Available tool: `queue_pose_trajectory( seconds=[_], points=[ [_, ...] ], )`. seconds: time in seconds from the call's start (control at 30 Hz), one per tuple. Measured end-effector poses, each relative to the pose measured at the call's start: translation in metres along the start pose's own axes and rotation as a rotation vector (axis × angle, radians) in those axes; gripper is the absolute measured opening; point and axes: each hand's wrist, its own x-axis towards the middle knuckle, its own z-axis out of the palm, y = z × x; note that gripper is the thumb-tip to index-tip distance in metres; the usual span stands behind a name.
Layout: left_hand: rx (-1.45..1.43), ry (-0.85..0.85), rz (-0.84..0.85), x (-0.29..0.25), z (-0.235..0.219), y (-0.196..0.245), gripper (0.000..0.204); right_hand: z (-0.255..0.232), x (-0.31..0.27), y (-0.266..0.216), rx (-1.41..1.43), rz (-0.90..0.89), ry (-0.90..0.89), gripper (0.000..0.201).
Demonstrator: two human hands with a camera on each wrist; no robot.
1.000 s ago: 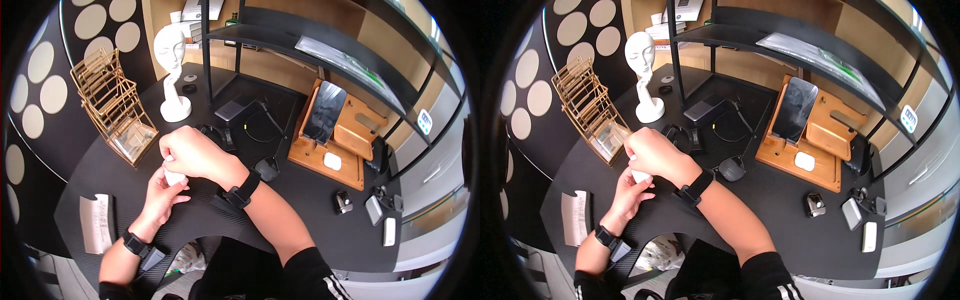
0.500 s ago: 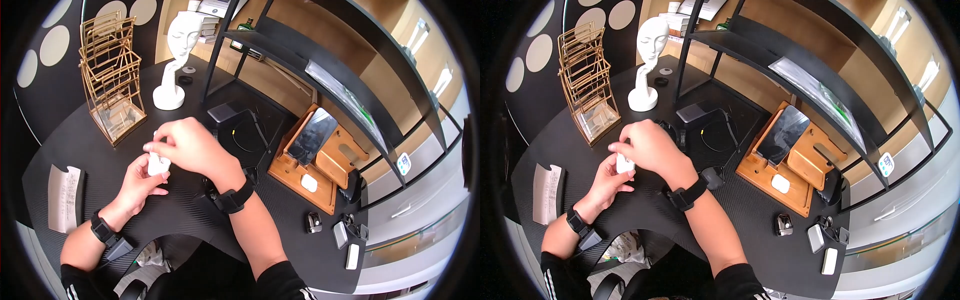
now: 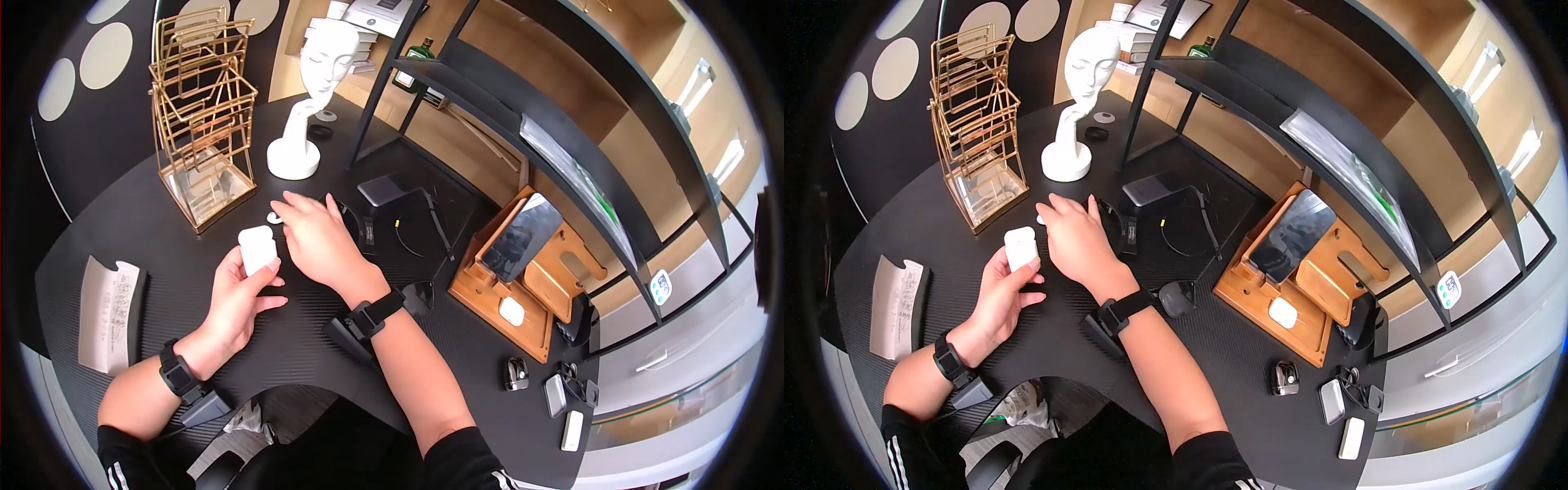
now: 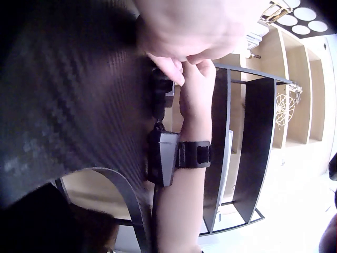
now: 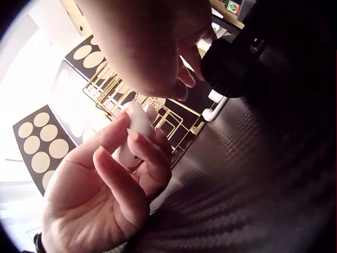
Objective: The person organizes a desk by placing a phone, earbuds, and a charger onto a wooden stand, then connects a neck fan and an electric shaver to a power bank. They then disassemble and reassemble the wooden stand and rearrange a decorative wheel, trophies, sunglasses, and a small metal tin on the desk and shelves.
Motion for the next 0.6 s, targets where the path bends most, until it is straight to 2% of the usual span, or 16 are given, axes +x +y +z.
queue_pose_trajectory(
  seconds=[0.03, 0.07, 0.1, 0.17, 0.23, 0.3, 0.4, 0.53, 0.6],
  points=[
    [-0.045, 0.019, 0.022, -0.001, 0.001, 0.000, 0.025, 0.005, -0.002, 0.000, -0.034, 0.001, -0.047, 0.030],
    [-0.088, 0.037, 0.043, -0.002, 0.001, -0.001, 0.025, 0.007, -0.004, 0.001, -0.042, 0.016, -0.173, 0.034],
    [-0.088, 0.039, 0.045, -0.002, 0.001, 0.000, 0.025, 0.005, -0.004, -0.001, -0.041, 0.013, -0.173, 0.034],
    [-0.095, 0.031, 0.036, -0.002, 0.000, 0.000, 0.025, 0.002, -0.003, -0.006, -0.273, -0.006, -0.386, 0.034],
    [-0.097, 0.023, 0.036, -0.002, 0.000, 0.000, 0.026, 0.006, -0.002, -0.003, -0.254, 0.007, -0.396, 0.033],
    [-0.097, 0.014, 0.041, -0.001, -0.001, 0.000, 0.027, 0.009, -0.002, 0.001, -0.147, -0.013, -0.272, 0.030],
    [-0.061, 0.004, 0.050, -0.001, -0.001, -0.002, 0.029, 0.013, -0.006, 0.000, -0.237, -0.059, -0.221, 0.027],
    [-0.019, -0.036, 0.067, -0.002, -0.001, -0.002, 0.033, 0.012, -0.005, -0.002, -0.229, -0.062, -0.210, 0.024],
    [-0.016, -0.045, 0.071, -0.002, -0.002, -0.002, 0.034, 0.010, -0.003, -0.003, -0.182, 0.016, -0.262, 0.020]
  ],
)
